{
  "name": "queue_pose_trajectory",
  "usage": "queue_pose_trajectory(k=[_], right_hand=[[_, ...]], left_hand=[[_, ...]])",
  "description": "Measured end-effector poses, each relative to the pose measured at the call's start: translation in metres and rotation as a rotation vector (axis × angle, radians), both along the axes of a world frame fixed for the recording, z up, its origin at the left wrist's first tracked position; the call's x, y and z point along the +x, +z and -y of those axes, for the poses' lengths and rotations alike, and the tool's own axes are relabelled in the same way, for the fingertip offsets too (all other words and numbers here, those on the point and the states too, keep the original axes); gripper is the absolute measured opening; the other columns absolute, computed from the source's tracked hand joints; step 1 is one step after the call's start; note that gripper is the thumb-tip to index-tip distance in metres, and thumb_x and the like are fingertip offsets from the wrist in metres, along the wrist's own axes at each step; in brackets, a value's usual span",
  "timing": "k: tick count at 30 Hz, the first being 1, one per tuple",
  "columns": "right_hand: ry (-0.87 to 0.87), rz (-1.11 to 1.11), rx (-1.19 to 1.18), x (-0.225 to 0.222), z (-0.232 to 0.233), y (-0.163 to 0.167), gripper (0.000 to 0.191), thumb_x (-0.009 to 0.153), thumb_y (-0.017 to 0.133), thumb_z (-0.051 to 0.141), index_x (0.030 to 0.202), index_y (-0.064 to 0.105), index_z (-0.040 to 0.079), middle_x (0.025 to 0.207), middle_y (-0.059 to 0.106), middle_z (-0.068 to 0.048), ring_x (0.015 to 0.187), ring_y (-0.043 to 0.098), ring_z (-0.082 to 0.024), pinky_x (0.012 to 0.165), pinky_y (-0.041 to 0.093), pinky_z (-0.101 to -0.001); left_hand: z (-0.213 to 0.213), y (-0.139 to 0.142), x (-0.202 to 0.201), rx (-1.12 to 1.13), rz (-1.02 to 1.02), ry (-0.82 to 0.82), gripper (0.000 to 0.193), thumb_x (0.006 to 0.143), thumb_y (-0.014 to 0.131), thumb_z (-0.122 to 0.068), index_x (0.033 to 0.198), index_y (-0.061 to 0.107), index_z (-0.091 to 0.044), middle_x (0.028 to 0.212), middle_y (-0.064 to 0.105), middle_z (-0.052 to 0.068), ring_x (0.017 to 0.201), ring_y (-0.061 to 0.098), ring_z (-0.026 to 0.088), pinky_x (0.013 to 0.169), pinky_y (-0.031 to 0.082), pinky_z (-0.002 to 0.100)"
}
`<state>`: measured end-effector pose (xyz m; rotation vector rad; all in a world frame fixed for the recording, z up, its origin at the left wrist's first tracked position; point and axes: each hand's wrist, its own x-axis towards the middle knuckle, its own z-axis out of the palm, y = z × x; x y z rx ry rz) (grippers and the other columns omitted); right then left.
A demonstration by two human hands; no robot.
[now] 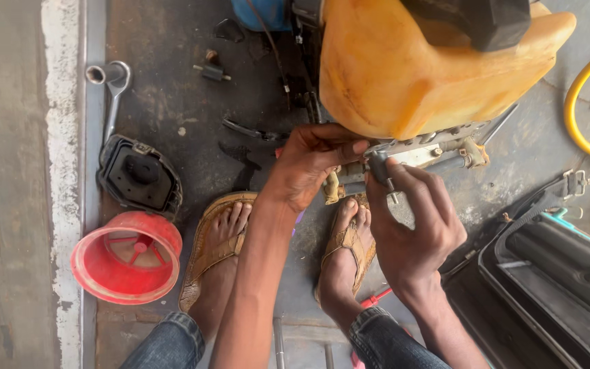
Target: The person works on a small engine or pump assembly, using a screwdriver to loosen a screw and pliers to remove a hose clamp. They detach a hose, then reattach it and tighten the clamp again. The person also handles a small black plastic part and a red container nearby.
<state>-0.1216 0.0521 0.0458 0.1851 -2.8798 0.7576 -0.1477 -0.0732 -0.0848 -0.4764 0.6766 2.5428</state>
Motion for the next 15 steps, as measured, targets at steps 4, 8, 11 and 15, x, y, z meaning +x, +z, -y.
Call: queue_pose_trajectory(k=[4, 8, 11, 15], right_hand=[[-0.037, 0.060, -0.084, -0.0018, 0.0016, 0.0016, 0.024, 0.092, 0.085, 0.002, 0.112, 0.072, -0.002, 0.100, 0.075, -0.012, 0.087, 0.076, -0.019, 0.079, 0.058, -0.0305], [-0.003, 0.064, -0.041, -0.0023, 0.0011, 0.0016, 0.023, 0.095, 0.084, 0.001, 0.113, 0.071, -0.003, 0.101, 0.076, -0.013, 0.090, 0.077, -0.020, 0.081, 0.059, -0.0316], [0.053, 0.029, 0.030, -0.0023, -0.0001, 0.0013, 0.024, 0.095, 0.082, 0.000, 0.116, 0.070, -0.003, 0.106, 0.075, -0.014, 0.094, 0.076, -0.022, 0.082, 0.059, -0.0323], [0.063, 0.014, 0.059, -0.0018, -0.0004, 0.0017, 0.027, 0.094, 0.083, -0.001, 0.117, 0.070, -0.003, 0.107, 0.074, -0.015, 0.096, 0.075, -0.024, 0.081, 0.058, -0.0335]], left_hand=[[0.0018, 0.0004, -0.0056, 0.002, 0.009, -0.007, 0.022, 0.084, 0.085, -0.004, 0.104, 0.079, 0.003, 0.097, 0.079, 0.013, 0.091, 0.075, 0.018, 0.087, 0.062, 0.036], [0.0042, -0.0017, -0.0064, 0.069, 0.030, -0.031, 0.025, 0.084, 0.085, -0.005, 0.106, 0.078, 0.003, 0.098, 0.079, 0.014, 0.091, 0.075, 0.019, 0.085, 0.063, 0.037], [0.0035, -0.0021, -0.0044, 0.085, 0.024, -0.026, 0.026, 0.085, 0.084, -0.005, 0.108, 0.077, 0.004, 0.099, 0.079, 0.014, 0.092, 0.076, 0.020, 0.086, 0.063, 0.038], [0.0030, 0.0007, -0.0035, 0.022, 0.017, -0.023, 0.029, 0.085, 0.084, -0.008, 0.111, 0.077, 0.003, 0.102, 0.079, 0.014, 0.095, 0.076, 0.019, 0.088, 0.064, 0.036]])
